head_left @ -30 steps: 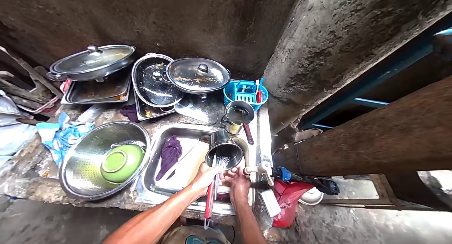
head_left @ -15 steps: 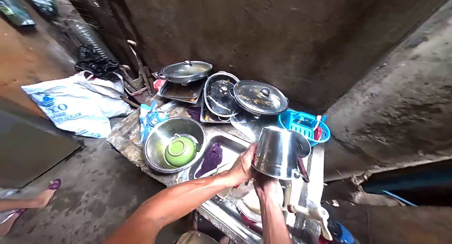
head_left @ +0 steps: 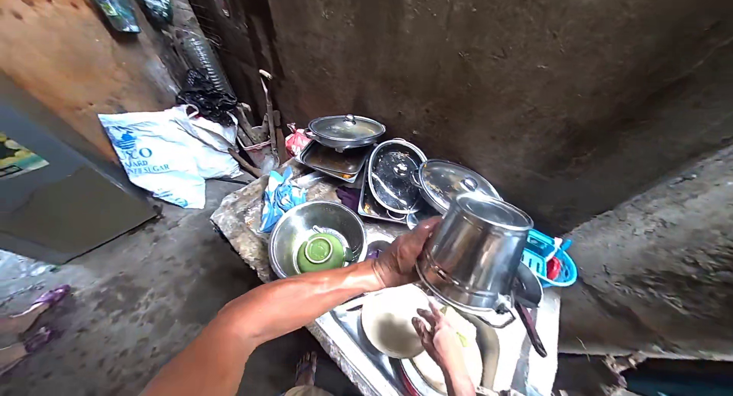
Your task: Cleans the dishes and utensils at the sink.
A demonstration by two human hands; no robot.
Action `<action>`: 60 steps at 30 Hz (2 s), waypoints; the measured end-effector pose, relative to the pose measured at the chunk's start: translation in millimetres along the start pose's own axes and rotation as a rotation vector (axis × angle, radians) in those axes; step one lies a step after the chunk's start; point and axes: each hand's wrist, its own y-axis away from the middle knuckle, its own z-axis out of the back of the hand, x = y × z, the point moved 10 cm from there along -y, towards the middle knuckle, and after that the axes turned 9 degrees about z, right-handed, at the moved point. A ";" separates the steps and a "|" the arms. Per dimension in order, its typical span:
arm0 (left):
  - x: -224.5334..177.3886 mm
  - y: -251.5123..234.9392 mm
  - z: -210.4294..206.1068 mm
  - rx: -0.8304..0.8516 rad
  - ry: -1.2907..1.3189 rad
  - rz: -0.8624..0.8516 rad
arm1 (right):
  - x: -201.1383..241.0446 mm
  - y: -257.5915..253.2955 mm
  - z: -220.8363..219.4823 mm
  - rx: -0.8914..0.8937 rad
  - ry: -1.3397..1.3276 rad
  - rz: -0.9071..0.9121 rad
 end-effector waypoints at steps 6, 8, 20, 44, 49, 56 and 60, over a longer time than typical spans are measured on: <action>43.7 24.1 147.4 -0.245 0.391 0.546 | 97.0 -51.5 47.3 -0.232 -0.058 0.246; 56.6 37.9 211.7 -0.401 0.435 0.605 | 151.1 -75.1 65.9 -0.297 -0.036 0.365; 92.3 301.2 460.7 -1.036 0.220 1.021 | 463.7 -278.9 -78.7 0.218 0.329 0.419; 158.2 313.3 462.4 -0.568 0.443 1.451 | 494.5 -345.4 -7.7 -0.114 0.227 0.569; 204.2 242.3 472.4 -0.078 0.190 1.636 | 410.3 -274.1 29.9 -0.056 -0.021 0.633; 268.4 156.9 448.2 0.596 -0.101 1.641 | 245.9 -159.0 66.6 -0.223 -0.383 0.423; 288.7 136.0 417.6 0.850 -0.303 1.657 | 173.9 -77.9 59.8 -0.353 -0.542 0.298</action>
